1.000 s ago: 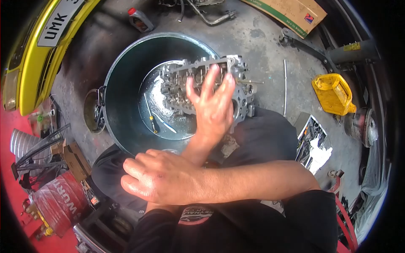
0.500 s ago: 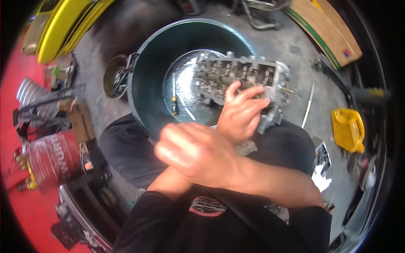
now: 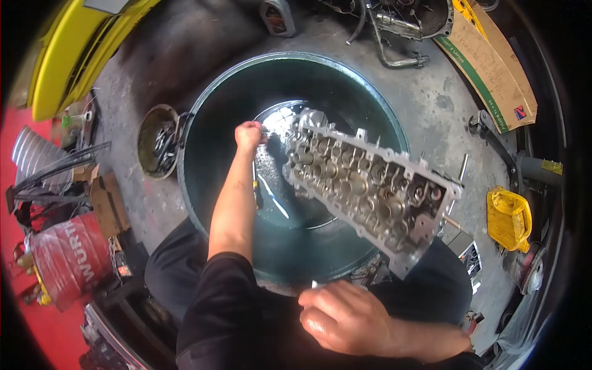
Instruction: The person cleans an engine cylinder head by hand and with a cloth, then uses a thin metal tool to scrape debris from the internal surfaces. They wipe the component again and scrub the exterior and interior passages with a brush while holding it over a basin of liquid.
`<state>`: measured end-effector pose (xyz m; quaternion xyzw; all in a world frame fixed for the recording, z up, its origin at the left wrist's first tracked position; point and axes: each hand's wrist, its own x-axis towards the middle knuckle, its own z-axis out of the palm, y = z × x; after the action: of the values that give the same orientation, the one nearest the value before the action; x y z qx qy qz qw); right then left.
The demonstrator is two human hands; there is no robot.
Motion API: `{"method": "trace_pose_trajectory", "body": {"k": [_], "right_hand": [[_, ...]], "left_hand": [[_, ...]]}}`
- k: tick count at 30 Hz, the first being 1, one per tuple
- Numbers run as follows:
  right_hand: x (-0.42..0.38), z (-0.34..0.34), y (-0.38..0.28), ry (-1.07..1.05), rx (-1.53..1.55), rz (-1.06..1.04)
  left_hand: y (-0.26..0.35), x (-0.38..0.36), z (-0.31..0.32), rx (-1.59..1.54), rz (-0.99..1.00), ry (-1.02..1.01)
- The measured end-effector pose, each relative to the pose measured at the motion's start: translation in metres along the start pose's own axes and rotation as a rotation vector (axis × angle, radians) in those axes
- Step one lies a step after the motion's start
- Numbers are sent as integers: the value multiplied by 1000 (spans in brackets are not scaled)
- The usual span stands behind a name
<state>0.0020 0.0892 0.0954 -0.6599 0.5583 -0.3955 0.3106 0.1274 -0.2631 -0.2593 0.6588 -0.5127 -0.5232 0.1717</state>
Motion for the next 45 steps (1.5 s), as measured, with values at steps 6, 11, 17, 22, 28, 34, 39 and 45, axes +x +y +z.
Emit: {"method": "trace_pose_trajectory", "body": {"k": [6,11,17,22,28,34,39,45], "right_hand": [[23,12,19,-111,93,263],[32,10,27,-106,149,314],[13,18,13,10,-36,138],[-1,16,-6,133,-81,-68],[-12,21,-27,216,-41,-197],[-29,24,-33,312,-50,-285],[-33,24,-27,408,-153,-300],[-38,17,-35,397,-140,-325]], "left_hand": [[-8,69,95,463,369,-17],[-7,74,116,403,511,-155],[39,41,35,701,451,-76],[38,-97,-4,98,271,-11],[-19,-197,-19,504,292,69],[20,-285,-31,480,172,56],[17,-348,-25,595,438,144],[72,-407,54,260,1245,144]]}}
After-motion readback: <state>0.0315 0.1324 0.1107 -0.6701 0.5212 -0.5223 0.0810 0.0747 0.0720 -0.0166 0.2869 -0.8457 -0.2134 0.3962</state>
